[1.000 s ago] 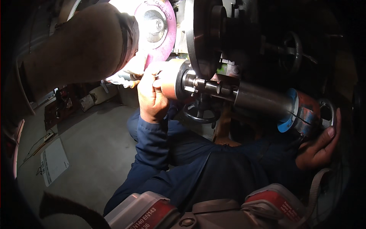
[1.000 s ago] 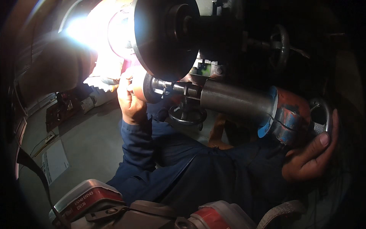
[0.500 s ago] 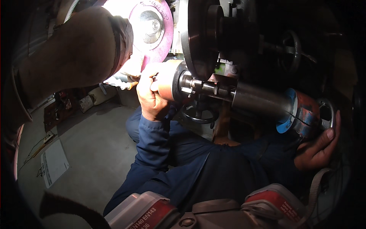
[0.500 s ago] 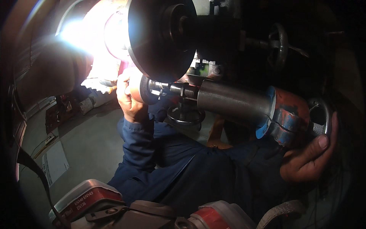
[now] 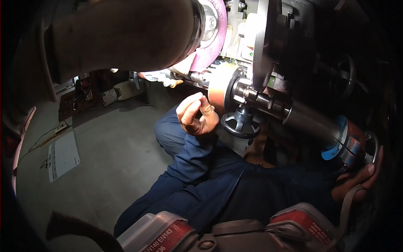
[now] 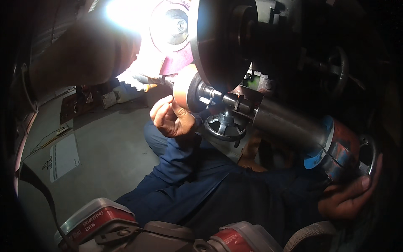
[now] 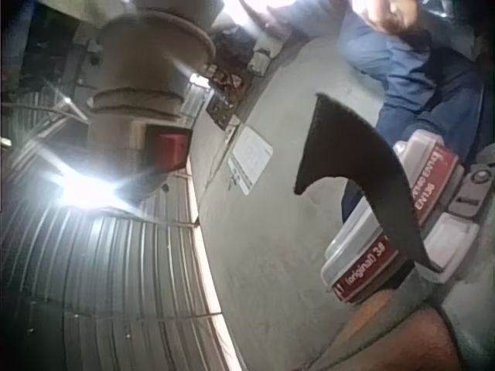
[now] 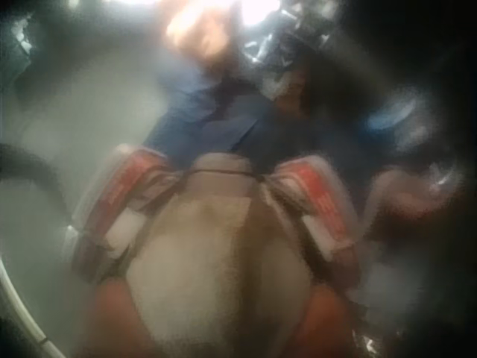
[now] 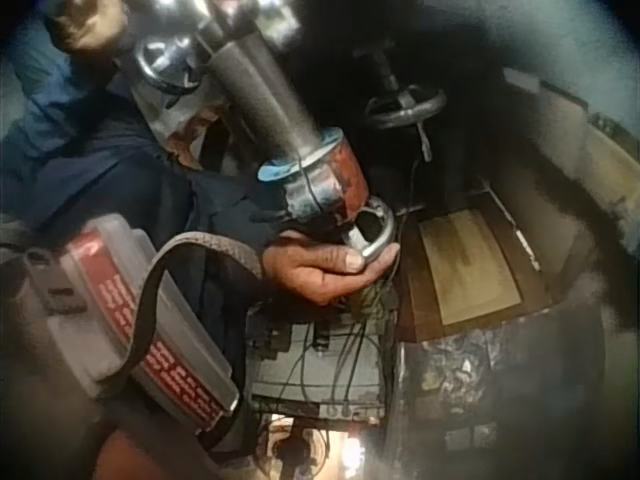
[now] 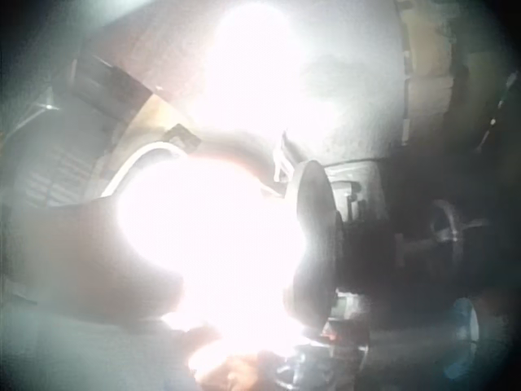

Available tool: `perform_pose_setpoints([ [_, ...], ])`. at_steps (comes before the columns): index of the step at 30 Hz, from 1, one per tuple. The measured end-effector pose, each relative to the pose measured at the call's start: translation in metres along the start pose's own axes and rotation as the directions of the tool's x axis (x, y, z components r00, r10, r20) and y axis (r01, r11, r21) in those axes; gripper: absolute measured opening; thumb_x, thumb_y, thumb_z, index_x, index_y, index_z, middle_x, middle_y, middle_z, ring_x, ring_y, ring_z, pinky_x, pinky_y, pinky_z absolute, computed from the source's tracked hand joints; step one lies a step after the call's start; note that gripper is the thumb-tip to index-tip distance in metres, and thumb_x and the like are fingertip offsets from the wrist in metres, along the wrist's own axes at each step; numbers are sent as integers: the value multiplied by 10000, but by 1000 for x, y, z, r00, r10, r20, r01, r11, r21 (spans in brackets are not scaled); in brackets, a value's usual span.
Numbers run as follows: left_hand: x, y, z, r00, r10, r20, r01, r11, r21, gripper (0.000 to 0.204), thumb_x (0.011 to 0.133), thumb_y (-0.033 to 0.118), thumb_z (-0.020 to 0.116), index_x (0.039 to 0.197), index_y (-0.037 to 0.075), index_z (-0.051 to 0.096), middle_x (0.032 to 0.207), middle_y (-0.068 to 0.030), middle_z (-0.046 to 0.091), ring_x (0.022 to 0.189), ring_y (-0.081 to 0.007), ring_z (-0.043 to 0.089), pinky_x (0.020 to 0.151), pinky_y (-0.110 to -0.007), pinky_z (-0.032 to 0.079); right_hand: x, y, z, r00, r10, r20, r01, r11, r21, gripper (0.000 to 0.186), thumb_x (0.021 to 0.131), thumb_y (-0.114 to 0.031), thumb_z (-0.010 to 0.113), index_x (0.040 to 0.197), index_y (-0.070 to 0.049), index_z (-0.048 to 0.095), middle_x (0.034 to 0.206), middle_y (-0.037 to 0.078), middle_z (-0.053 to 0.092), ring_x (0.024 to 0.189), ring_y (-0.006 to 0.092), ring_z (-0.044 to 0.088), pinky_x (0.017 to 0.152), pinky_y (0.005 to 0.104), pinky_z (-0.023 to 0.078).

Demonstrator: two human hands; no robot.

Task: The person sharpens a metal tool by placing it against a rotating grinding wheel on a lathe-like machine, turning the tool and adjusting its position against the wheel while seated on the floor.

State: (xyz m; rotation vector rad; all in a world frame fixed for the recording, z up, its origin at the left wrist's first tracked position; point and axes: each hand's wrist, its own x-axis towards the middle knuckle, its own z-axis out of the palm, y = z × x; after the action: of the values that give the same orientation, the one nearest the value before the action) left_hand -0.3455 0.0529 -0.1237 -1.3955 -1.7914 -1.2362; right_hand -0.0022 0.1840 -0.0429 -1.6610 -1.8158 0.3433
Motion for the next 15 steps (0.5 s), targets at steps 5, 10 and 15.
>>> perform_pose_setpoints([
  [5, 10, -12, -12, 986, 68, 153, -74, 997, 37, 301, 899, -36, 656, 1161, 2, 512, 1159, -170, 573, 972, -225, 630, 785, -255, 536, -1, 0, 2, 999, 29, -15, -29, 999, -21, 432, 1100, -180, 287, 1293, 75, 579, 1164, 169, 677, 852, 164, 680, 654, 250, 534],
  [10, 59, -10, -6, 846, 36, 531, -56, 998, 21, 506, 787, -8, 720, 1265, -47, 559, 1214, -221, 641, 1082, -348, 664, 909, -361, 542, 7, 2, 5, 986, -148, -78, 150, 989, 13, 439, 1101, -195, 292, 1286, 76, 584, 1164, 166, 676, 841, 165, 673, 650, 252, 532],
  [15, 80, -15, -14, 637, -53, 769, 23, 998, 50, 488, 775, -122, 540, 1248, -12, 583, 1157, -182, 674, 1020, -337, 689, 882, -365, 541, 0, -1, 8, 999, 16, -48, -15, 1000, 21, 432, 1097, -188, 299, 1303, 87, 561, 1244, 200, 634, 1067, 234, 650, 875, 309, 534],
])
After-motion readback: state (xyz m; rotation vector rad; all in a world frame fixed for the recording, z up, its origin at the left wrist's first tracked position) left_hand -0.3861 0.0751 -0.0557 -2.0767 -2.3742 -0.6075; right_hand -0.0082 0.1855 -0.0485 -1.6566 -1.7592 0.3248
